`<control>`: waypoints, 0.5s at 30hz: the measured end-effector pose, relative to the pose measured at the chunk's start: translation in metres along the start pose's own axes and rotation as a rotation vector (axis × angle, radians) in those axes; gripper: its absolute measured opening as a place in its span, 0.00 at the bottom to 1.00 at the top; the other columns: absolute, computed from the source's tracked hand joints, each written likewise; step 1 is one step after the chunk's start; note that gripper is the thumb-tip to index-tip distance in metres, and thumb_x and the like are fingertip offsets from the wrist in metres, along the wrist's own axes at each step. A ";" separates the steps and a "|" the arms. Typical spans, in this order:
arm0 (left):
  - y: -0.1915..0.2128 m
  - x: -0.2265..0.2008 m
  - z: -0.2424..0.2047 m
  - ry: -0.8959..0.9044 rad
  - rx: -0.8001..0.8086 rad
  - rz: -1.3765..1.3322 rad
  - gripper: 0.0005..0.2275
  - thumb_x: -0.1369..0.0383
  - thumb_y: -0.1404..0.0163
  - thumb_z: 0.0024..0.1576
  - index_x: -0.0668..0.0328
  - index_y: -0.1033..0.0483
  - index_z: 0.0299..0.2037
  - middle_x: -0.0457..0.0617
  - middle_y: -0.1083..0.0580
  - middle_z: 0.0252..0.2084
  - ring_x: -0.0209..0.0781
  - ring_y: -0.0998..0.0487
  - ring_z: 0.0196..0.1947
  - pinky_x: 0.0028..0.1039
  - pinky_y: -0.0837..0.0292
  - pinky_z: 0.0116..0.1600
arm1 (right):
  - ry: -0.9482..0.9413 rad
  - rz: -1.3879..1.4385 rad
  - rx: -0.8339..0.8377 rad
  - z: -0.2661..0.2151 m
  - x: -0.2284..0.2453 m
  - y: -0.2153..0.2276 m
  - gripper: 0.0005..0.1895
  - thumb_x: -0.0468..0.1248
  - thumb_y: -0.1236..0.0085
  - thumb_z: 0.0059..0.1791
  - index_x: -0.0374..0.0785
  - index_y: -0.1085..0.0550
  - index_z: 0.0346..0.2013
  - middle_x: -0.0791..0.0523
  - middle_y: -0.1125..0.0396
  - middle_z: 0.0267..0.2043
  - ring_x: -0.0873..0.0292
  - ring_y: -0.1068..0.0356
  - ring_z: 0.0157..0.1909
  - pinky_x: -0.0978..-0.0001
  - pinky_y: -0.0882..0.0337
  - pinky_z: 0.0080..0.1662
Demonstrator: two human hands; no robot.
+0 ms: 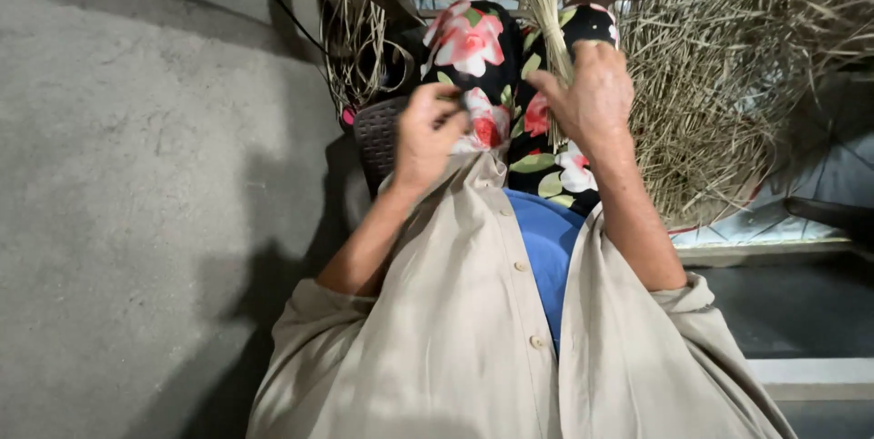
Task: The person is weaving and tying bundles of straw together using individual straw strands and trimming them with scissors.
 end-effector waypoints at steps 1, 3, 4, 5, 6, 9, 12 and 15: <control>0.015 0.004 0.007 -0.001 -0.003 -0.003 0.13 0.75 0.48 0.49 0.62 0.32 0.45 0.49 0.23 0.34 0.35 0.24 0.32 0.22 0.28 0.40 | 0.003 -0.003 0.000 0.003 -0.004 -0.006 0.33 0.61 0.44 0.48 0.33 0.33 0.47 0.48 0.37 0.42 0.52 0.38 0.43 0.58 0.33 0.42; 0.051 0.013 0.015 -0.038 -0.086 0.218 0.12 0.74 0.49 0.50 0.58 0.31 0.44 0.48 0.22 0.32 0.35 0.24 0.28 0.23 0.29 0.34 | 0.093 -0.067 -0.125 0.005 -0.007 -0.018 0.35 0.66 0.40 0.44 0.35 0.36 0.31 0.48 0.39 0.35 0.47 0.39 0.38 0.54 0.37 0.35; 0.067 0.023 0.020 -0.033 -0.094 0.219 0.12 0.74 0.49 0.50 0.58 0.31 0.44 0.48 0.22 0.32 0.35 0.24 0.28 0.23 0.29 0.34 | 0.101 -0.067 -0.119 0.005 -0.007 -0.018 0.35 0.66 0.40 0.44 0.35 0.36 0.31 0.48 0.39 0.35 0.47 0.39 0.38 0.54 0.37 0.35; 0.083 0.034 0.025 0.008 -0.105 0.329 0.11 0.72 0.47 0.49 0.60 0.29 0.42 0.51 0.23 0.29 0.41 0.22 0.29 0.28 0.27 0.35 | 0.152 -0.053 -0.156 0.005 -0.005 -0.017 0.34 0.61 0.34 0.39 0.34 0.35 0.33 0.48 0.39 0.35 0.45 0.37 0.40 0.53 0.34 0.37; 0.100 0.044 0.032 0.047 -0.112 0.442 0.11 0.71 0.46 0.48 0.61 0.28 0.40 0.54 0.23 0.27 0.47 0.21 0.31 0.32 0.25 0.37 | 0.198 -0.036 -0.197 0.005 -0.004 -0.015 0.34 0.55 0.27 0.33 0.33 0.34 0.36 0.48 0.39 0.36 0.43 0.35 0.42 0.52 0.31 0.39; 0.136 0.117 0.052 0.203 -0.117 0.402 0.14 0.68 0.42 0.43 0.57 0.26 0.39 0.49 0.24 0.25 0.40 0.22 0.27 0.28 0.26 0.34 | 0.107 -0.108 -0.159 0.013 -0.017 -0.032 0.26 0.45 0.29 0.35 0.37 0.34 0.37 0.53 0.39 0.36 0.48 0.36 0.43 0.55 0.30 0.39; 0.160 0.135 0.068 0.375 -0.143 0.416 0.13 0.66 0.40 0.39 0.56 0.27 0.33 0.43 0.25 0.22 0.32 0.25 0.20 0.21 0.28 0.25 | 0.010 -0.061 -0.100 0.019 -0.039 -0.048 0.21 0.43 0.35 0.37 0.38 0.33 0.38 0.53 0.39 0.36 0.49 0.34 0.41 0.53 0.29 0.37; 0.160 0.149 0.085 0.452 -0.081 0.567 0.07 0.67 0.46 0.41 0.57 0.24 0.30 0.45 0.25 0.21 0.39 0.22 0.25 0.28 0.27 0.30 | -0.012 0.108 -0.017 0.020 -0.042 -0.035 0.17 0.43 0.40 0.40 0.39 0.30 0.37 0.48 0.38 0.33 0.42 0.33 0.38 0.48 0.31 0.37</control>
Point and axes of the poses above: each hand's wrist, its own z-axis towards the middle knuckle, its own y-axis out of the back of the hand, x = y × z, the point moved 3 cm from there along z, towards the middle knuckle
